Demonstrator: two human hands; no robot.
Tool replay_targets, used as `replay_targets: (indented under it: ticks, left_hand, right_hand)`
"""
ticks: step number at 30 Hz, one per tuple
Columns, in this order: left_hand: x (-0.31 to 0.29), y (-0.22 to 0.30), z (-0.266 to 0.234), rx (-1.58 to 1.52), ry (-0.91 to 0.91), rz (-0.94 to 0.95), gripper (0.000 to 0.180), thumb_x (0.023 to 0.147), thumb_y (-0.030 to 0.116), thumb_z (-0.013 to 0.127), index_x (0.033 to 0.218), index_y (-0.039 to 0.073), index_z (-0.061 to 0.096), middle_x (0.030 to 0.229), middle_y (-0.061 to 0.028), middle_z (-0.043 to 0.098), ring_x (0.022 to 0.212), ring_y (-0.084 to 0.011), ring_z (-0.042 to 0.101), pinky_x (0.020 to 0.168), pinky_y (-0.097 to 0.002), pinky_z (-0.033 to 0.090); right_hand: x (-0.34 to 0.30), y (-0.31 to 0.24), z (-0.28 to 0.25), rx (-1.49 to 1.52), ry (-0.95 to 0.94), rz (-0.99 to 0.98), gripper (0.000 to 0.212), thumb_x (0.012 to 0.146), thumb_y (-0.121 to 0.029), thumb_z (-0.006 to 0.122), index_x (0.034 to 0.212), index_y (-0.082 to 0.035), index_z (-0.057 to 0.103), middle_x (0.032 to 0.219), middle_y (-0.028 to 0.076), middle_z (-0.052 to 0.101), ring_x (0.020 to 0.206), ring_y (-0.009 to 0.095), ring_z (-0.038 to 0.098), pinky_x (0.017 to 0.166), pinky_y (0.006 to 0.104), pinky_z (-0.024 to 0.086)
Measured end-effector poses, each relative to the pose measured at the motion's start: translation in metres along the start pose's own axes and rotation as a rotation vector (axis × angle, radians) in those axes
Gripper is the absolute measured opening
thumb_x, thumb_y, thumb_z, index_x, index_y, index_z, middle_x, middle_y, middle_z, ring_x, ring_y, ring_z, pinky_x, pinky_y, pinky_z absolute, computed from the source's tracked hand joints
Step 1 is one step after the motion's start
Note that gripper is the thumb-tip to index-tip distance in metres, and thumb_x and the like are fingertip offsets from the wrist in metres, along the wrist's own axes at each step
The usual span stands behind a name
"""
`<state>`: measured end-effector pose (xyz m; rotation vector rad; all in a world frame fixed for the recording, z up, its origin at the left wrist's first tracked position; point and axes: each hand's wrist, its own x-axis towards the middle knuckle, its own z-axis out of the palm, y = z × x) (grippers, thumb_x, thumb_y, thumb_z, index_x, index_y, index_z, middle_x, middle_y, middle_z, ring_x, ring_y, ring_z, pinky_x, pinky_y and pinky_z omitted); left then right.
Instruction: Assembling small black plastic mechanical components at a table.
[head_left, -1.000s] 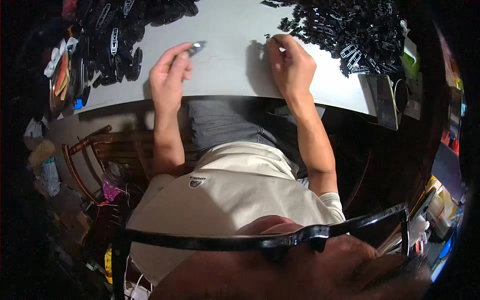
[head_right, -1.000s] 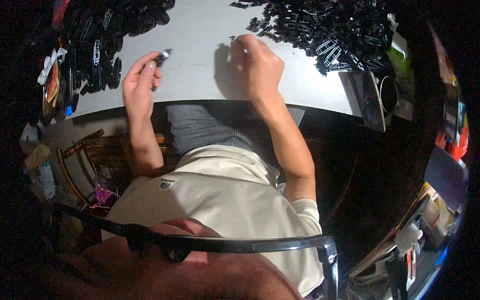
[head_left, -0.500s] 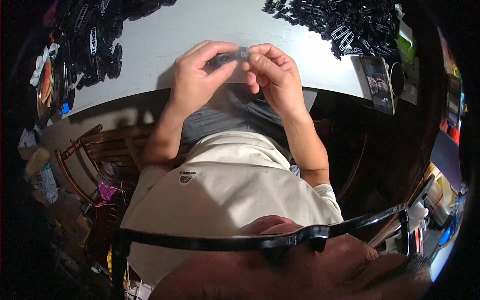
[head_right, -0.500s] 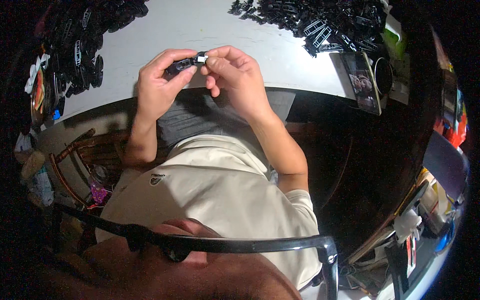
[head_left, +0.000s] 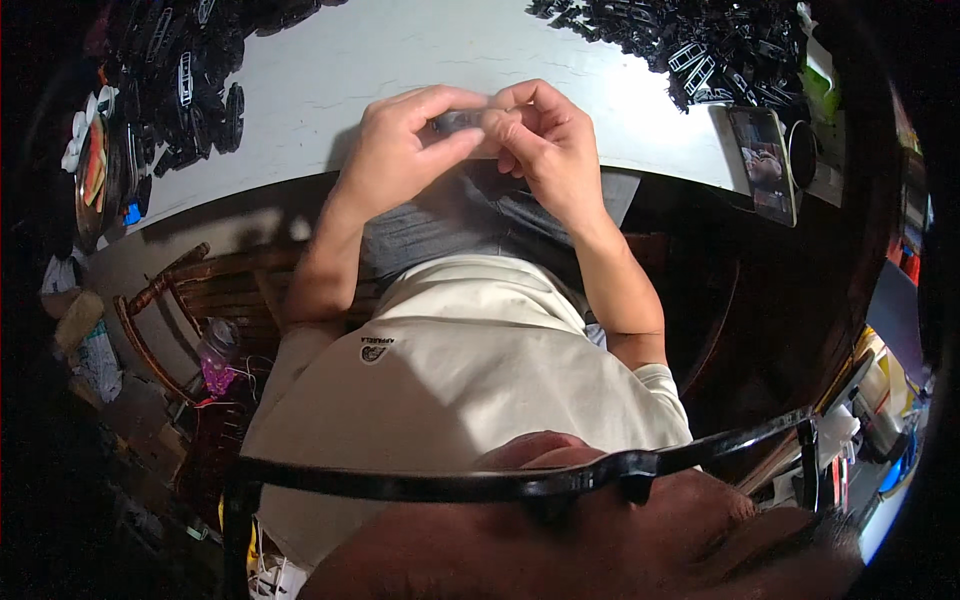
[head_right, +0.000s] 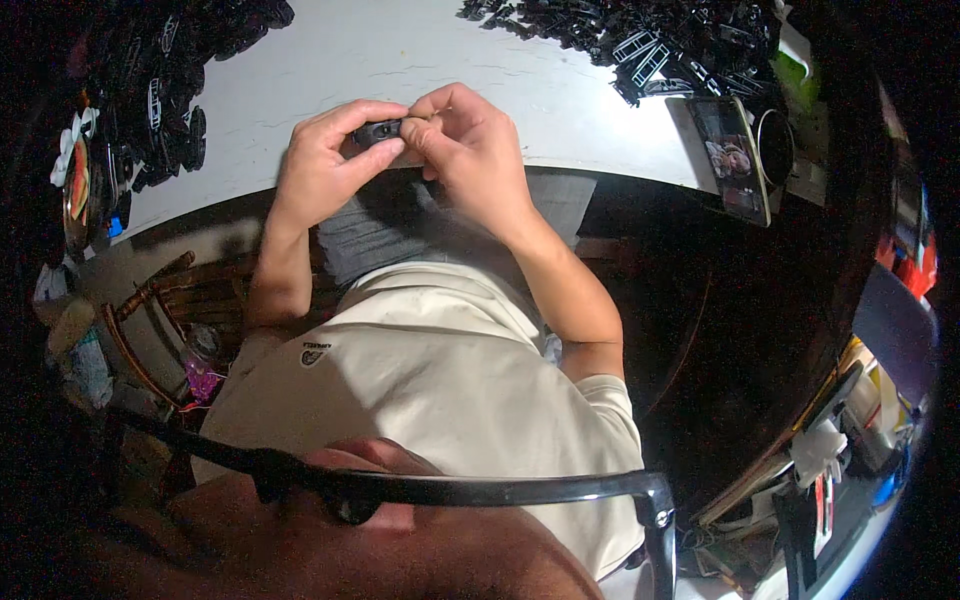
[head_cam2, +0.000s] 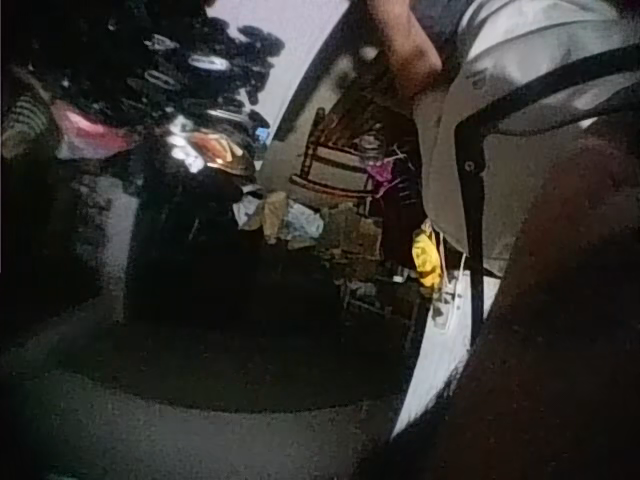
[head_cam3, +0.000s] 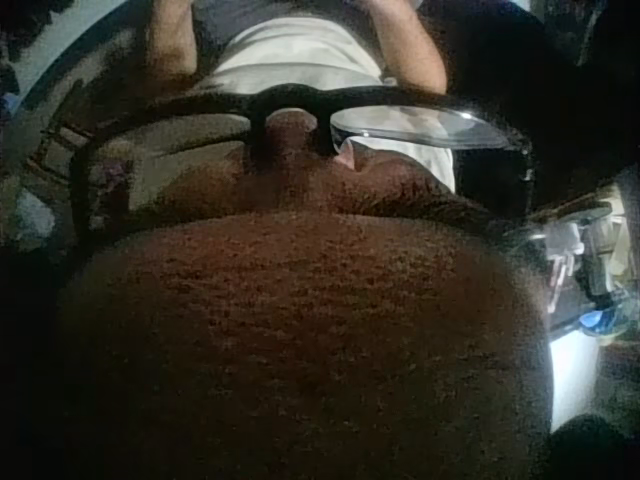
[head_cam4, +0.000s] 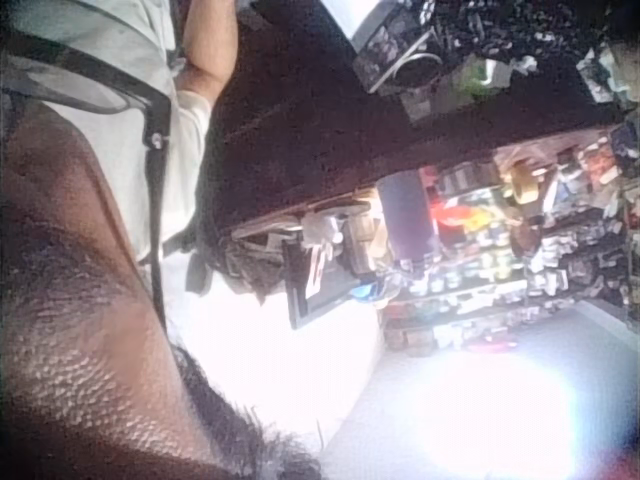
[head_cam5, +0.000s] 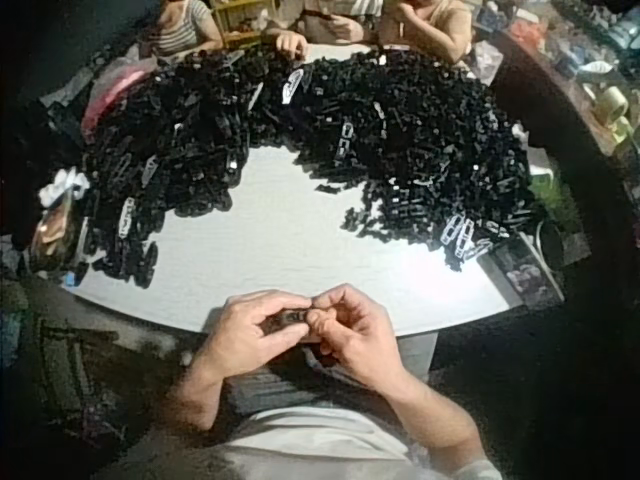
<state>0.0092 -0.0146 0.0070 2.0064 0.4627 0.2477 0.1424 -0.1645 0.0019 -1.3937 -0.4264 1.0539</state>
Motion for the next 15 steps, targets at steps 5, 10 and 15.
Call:
replay_targets:
  ticks: [5,10,15]
  left_hand:
    - [-0.002,-0.012,-0.002,-0.064,-0.058,0.087,0.032,0.094,0.003,0.072,0.127,0.001,0.070,0.116,-0.0067,0.074,0.092,-0.0095,0.068,0.075,-0.0232,0.057]
    - [-0.003,-0.015,-0.005,-0.185,-0.126,-0.016,0.034,0.095,0.000,0.069,0.130,0.000,0.068,0.119,-0.0078,0.072,0.092,-0.0094,0.068,0.076,-0.0236,0.058]
    - [-0.002,-0.020,-0.008,-0.241,-0.232,-0.056,0.035,0.097,-0.001,0.066,0.132,0.000,0.067,0.122,-0.0092,0.071,0.093,-0.0106,0.068,0.078,-0.0235,0.059]
  right_hand:
    - [0.002,0.000,-0.004,-0.177,0.010,-0.019,0.021,0.096,-0.016,0.074,0.109,-0.001,0.068,0.074,0.004,0.070,0.062,0.008,0.060,0.055,0.0242,0.049]
    - [-0.004,0.011,-0.009,-0.508,0.045,-0.403,0.023,0.093,-0.015,0.076,0.110,-0.002,0.068,0.078,0.011,0.073,0.064,0.018,0.070,0.058,0.0320,0.054]
    - [-0.002,0.012,-0.018,-0.792,0.007,-0.670,0.021,0.093,-0.016,0.077,0.110,-0.006,0.070,0.082,0.013,0.075,0.070,0.028,0.075,0.062,0.0374,0.058]
